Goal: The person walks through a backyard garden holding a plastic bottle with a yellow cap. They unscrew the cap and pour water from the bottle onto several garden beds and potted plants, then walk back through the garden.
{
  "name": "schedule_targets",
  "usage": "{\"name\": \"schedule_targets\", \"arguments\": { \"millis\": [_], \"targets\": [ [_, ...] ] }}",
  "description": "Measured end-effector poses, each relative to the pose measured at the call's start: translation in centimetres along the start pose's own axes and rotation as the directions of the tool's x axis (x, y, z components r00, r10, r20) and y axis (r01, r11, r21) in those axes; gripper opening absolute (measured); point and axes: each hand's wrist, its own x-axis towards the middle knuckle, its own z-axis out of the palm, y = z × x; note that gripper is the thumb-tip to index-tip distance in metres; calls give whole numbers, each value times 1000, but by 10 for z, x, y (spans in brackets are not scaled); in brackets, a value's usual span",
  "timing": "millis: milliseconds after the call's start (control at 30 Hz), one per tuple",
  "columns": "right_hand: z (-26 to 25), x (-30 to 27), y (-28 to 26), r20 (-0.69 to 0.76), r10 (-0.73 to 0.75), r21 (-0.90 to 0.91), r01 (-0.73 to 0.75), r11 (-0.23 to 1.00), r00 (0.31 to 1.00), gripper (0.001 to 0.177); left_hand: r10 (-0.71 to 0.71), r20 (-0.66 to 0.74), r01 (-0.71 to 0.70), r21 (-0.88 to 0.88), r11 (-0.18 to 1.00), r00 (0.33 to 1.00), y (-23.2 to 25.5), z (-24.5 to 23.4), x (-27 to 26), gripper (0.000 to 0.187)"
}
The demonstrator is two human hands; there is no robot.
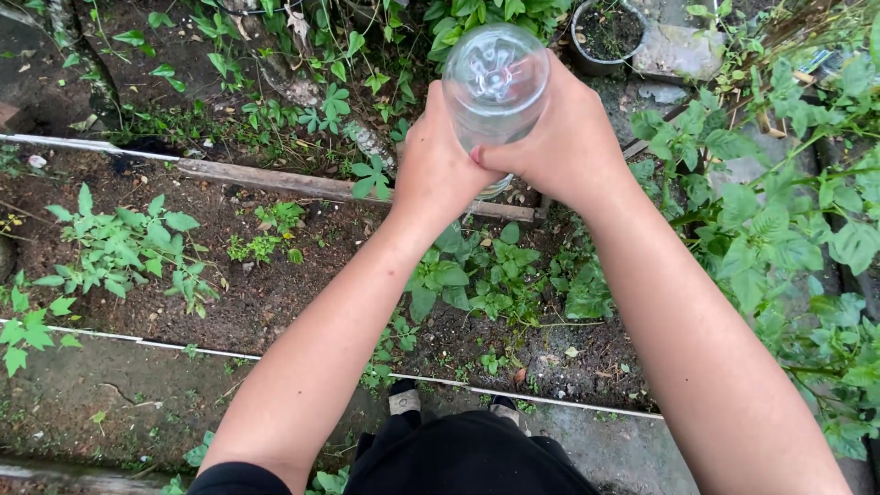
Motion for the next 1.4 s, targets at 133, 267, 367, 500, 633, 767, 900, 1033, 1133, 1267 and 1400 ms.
{"name": "schedule_targets", "arguments": {
  "millis": [133, 267, 367, 500, 633, 767, 900, 1033, 1133, 1267, 1400],
  "targets": [
    [-7, -6, 2, -8, 12, -35, -12, 999, 1000, 73, 1, 6, -1, 4, 1000, 1000, 6, 6, -5, 78],
    [-8, -12, 7, 15, 59, -15, -59, 998, 998, 75, -1, 19, 0, 36, 999, 1000, 9, 8, -9, 72],
    [-8, -15, 12, 3, 58, -11, -58, 998, 998, 76, -9, 56, 5, 72, 997, 998, 9, 10, -7, 73],
    [-16, -13, 14, -42, 57, -28, -58, 998, 997, 71, 2, 59, -2, -3, 1000, 998, 12, 19, 1, 77],
    [-24, -11, 14, -57, 38, -72, -42, 997, 998, 79, 82, 53, -80, -28, 996, 995, 9, 30, 9, 84],
    [-23, -15, 5, 3, 77, -97, -76, 992, 997, 81, 3, 97, -4, 16, 1000, 995, 18, 21, -4, 87],
    [-16, -28, -6, 31, 151, -25, -151, 988, 988, 89, -46, 112, 42, 35, 998, 993, 26, 4, -25, 84],
    [-6, -47, -22, 18, 167, 77, -168, 983, 986, 77, 8, 6, -9, 112, 994, 1000, 33, -16, -53, 63],
    [1, -53, -32, 48, 165, 130, -170, 977, 985, 78, -46, 22, 42, 150, 988, 999, 34, -29, -66, 60],
    [16, -55, -43, 89, 229, 68, -235, 970, 969, 84, -60, 17, 58, 131, 990, 998, 28, -42, -79, 67],
    [28, -56, -47, 103, 188, 115, -200, 973, 977, 81, -165, 35, 157, 168, 973, 986, 22, -51, -88, 69]
  ]
}}
